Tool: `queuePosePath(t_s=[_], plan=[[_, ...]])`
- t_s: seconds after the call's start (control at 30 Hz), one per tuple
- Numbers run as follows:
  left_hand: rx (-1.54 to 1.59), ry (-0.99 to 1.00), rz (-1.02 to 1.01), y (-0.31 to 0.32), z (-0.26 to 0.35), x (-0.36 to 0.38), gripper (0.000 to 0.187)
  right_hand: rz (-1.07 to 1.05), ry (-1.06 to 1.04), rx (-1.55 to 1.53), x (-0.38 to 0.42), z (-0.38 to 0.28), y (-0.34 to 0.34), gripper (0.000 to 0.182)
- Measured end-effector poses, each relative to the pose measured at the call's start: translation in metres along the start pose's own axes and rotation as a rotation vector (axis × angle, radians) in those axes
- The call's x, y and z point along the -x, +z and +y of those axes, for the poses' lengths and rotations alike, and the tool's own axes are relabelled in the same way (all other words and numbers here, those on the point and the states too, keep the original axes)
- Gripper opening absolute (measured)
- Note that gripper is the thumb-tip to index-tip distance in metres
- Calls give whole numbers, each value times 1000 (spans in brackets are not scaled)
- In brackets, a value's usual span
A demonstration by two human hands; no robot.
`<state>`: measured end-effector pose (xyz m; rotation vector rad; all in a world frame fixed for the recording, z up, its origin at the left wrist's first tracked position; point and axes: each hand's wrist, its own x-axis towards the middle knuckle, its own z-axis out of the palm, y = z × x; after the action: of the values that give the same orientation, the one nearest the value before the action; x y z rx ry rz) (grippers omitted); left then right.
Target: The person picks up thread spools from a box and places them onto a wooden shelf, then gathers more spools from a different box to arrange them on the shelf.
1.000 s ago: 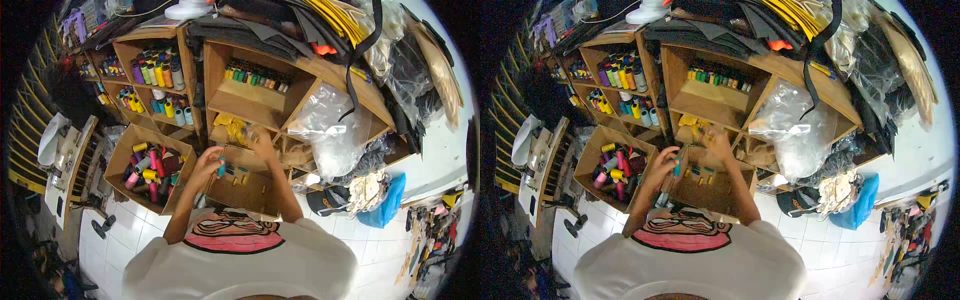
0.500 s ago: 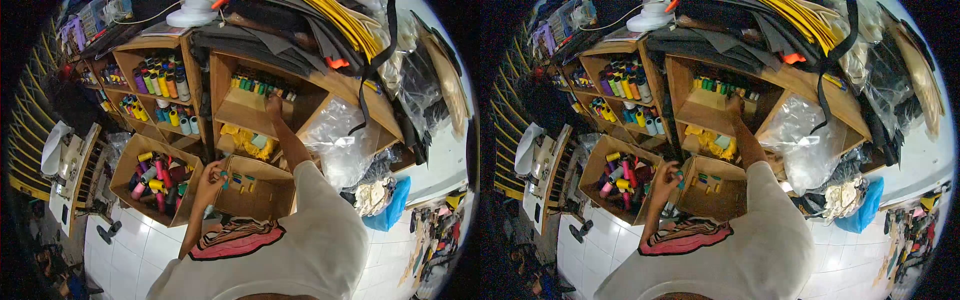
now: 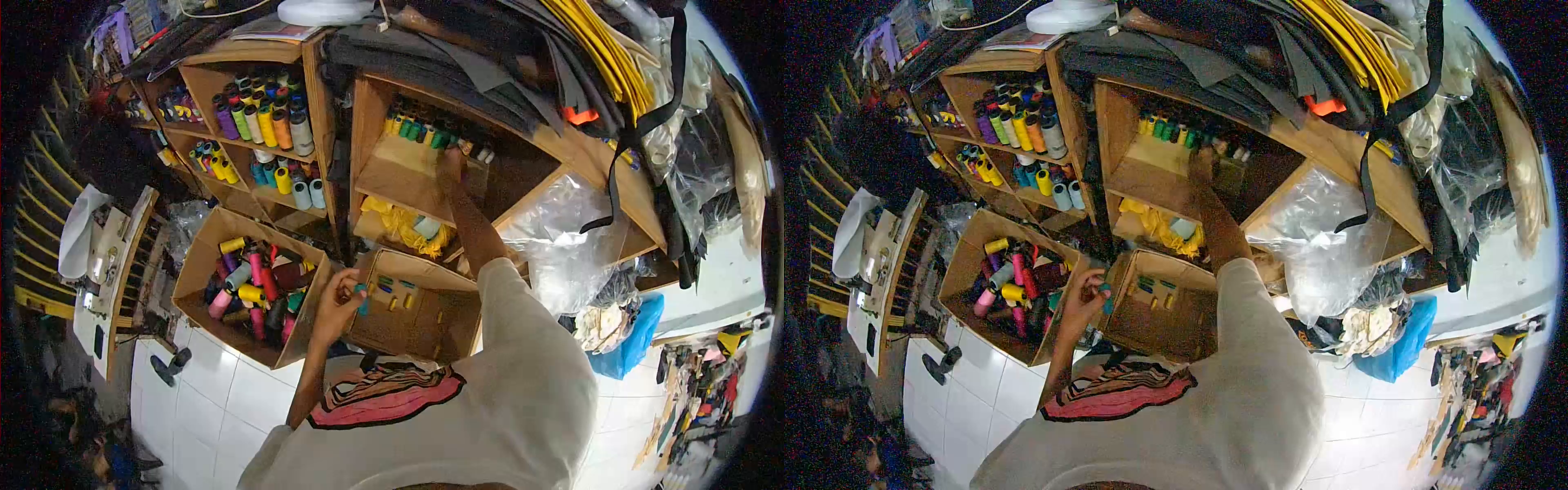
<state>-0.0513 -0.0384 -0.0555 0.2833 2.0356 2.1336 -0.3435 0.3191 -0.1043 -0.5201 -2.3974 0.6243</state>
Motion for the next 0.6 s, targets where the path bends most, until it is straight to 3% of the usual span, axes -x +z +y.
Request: queuePosePath(t_s=[0.3,0.43,0.5,0.6], plan=[[-57,-11,-2,-7,-11,11,42,43,-53,-21,-1,-2,8,9],[-78,-78,12,-2,0,16,42,149,-280,4,10,10,10,10],[-111,-59,5,-2,4,16,42,46,-216,-441,10,34,22,7],[-54,143,61,-1,-10,3,39,-135,-230,-793,61,-4,-24,12]])
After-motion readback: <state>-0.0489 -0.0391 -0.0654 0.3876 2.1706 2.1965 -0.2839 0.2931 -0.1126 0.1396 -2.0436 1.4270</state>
